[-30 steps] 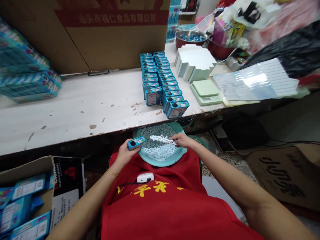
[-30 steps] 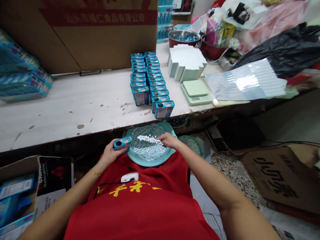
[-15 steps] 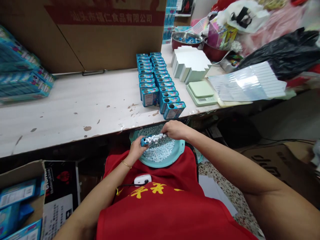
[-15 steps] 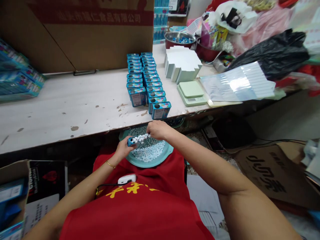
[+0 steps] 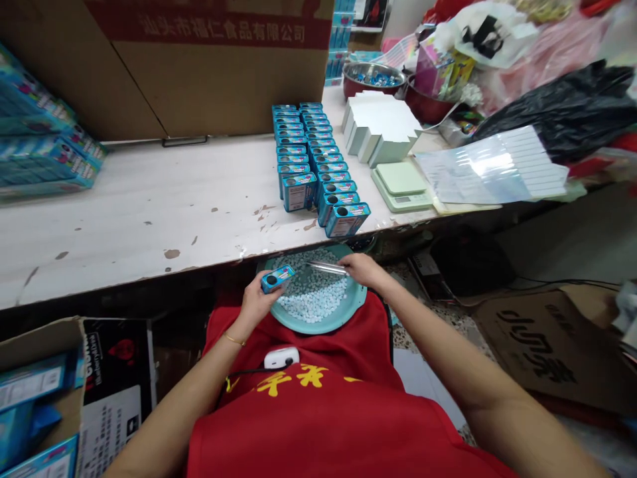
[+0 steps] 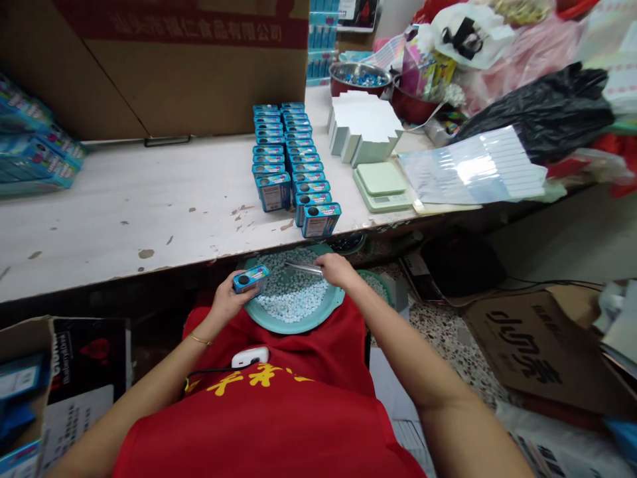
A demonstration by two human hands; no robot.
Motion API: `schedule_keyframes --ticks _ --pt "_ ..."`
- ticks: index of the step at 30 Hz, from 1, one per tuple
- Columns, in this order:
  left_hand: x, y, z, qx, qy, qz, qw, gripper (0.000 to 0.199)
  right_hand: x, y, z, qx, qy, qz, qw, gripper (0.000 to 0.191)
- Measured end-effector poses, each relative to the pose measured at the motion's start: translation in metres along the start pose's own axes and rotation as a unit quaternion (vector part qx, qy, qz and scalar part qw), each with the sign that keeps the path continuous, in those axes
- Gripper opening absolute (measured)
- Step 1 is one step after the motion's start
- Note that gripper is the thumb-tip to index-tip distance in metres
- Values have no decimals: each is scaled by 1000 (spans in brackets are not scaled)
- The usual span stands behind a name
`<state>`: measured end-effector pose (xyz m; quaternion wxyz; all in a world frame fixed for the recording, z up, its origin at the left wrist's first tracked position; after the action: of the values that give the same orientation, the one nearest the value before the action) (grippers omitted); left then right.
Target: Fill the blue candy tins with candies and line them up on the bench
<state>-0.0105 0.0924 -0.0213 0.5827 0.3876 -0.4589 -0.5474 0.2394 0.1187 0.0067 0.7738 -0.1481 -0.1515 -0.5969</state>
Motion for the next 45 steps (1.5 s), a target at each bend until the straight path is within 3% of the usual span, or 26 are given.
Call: schedule_keyframes --ticks 2,5,7,10,14,19,25,28,33,36,40,43,45 --pt "3 -3 10 20 22 13 999 48 -15 -5 -42 10 -14 -31 999 37" --pt "6 -8 18 21 47 24 998 48 -28 -43 -91 10 -29 -18 999 38" --pt "7 -12 19 23 53 21 998 49 -30 -70 -113 -1 -46 12 999 36" --pt "6 -17 18 20 56 8 998 49 -30 -85 -130 -34 -76 57 995 31" --pt "4 -21 19 35 56 5 998 51 -29 -66 -134 -105 -109 90 984 38" --pt "2 -17 22 30 57 -2 998 50 -14 -34 -102 -202 -96 91 970 42" --pt "-5 -7 4 -32 21 -28 999 45 12 -23 -15 -364 -42 100 925 37" --pt "-8 -2 -11 -86 -5 -45 995 41 16 -32 18 -319 -33 113 940 35" --pt "-9 0 -24 -138 -27 -60 988 40 15 -61 60 -92 17 155 983 34" --pt "-8 1 -27 -145 -32 -87 985 39 17 -79 75 19 5 134 991 31" --pt "-8 0 -28 -139 -32 -105 984 41 26 -91 91 81 -6 97 992 31" --pt "-8 -3 -22 -114 -19 -105 988 40 34 -77 91 72 18 102 992 32" --pt "-6 -6 -14 -93 -3 -98 991 40 34 -54 79 41 45 99 993 34"
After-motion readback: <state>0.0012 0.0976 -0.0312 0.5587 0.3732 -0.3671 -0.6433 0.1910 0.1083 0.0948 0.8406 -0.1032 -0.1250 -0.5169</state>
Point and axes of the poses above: each hand's wrist, its own x-axis away from the middle knuckle, its own z-axis out of the back of the hand, y = z × x, the point moved 8 cm from there along -x, towards the middle knuckle, and after that the axes turned 8 degrees about x, right-handed, at the moved point
